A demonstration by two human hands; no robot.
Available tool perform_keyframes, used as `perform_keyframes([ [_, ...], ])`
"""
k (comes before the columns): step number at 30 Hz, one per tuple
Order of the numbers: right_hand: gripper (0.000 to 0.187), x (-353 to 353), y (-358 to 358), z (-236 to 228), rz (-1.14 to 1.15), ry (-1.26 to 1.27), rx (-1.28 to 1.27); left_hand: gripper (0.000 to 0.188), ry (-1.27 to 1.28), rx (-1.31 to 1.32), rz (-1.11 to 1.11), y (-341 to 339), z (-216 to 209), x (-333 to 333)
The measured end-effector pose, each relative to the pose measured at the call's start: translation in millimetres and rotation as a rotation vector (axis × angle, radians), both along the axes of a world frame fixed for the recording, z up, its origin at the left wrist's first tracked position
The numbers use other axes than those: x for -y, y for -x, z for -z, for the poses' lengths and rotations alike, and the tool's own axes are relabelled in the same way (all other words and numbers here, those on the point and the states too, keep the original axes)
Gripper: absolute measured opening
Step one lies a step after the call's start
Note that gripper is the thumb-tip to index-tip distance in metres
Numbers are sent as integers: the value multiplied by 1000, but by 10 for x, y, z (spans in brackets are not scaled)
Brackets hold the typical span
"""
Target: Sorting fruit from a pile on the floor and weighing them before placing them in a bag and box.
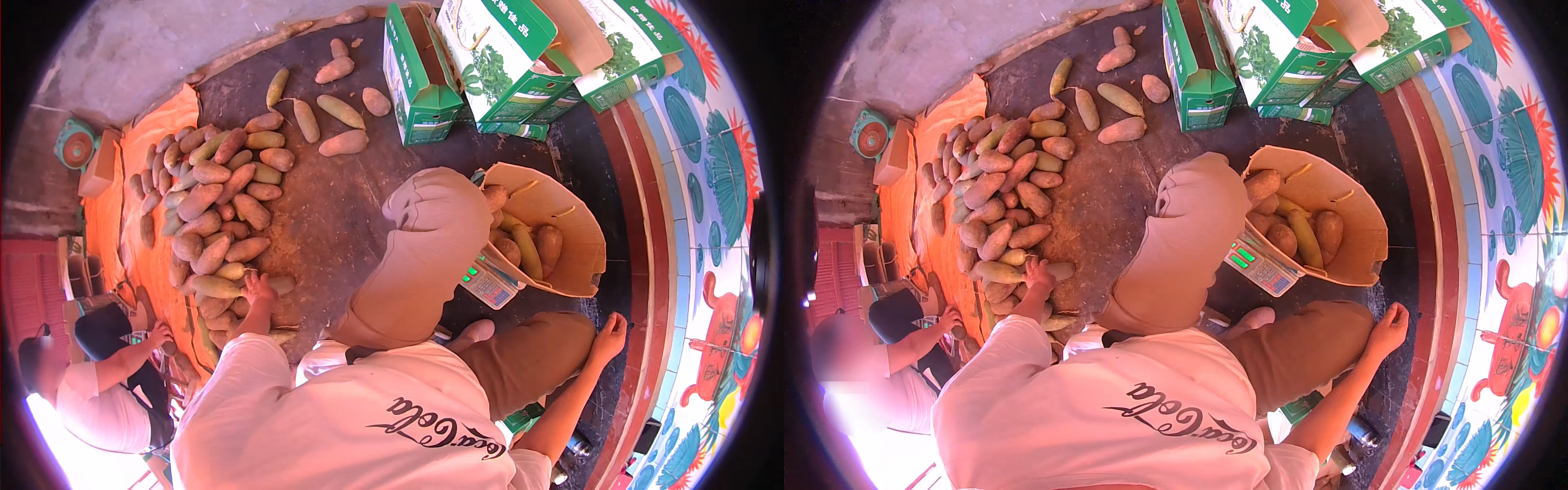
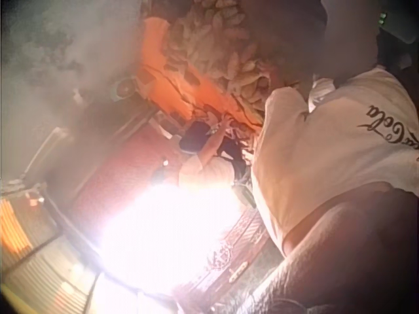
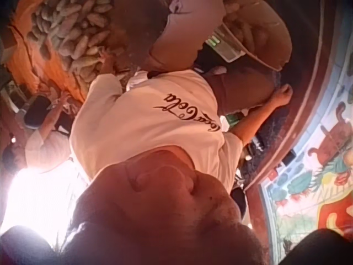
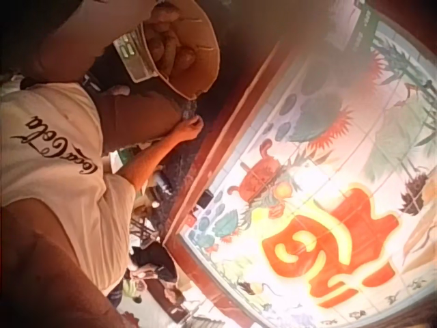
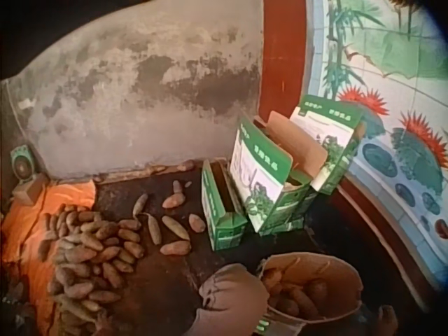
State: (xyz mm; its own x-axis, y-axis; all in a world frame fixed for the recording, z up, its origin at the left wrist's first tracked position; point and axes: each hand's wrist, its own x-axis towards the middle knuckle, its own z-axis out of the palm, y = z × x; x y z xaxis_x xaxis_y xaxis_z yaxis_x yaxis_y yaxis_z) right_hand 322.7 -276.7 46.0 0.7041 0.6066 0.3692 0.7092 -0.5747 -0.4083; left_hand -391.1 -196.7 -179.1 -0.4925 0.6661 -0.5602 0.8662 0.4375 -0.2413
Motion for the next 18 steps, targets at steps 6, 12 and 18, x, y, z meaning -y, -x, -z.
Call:
perform_keyframes([
  [6,21,-50,35,-21,-44,122,30,49,178,-23,-36,305,-113,185],
  [12,22,-69,57,-24,-33,137,44,51,-86,-83,-54,274,-197,123],
  [18,20,-116,121,-46,-41,148,50,53,116,-115,128,348,-218,-75],
])
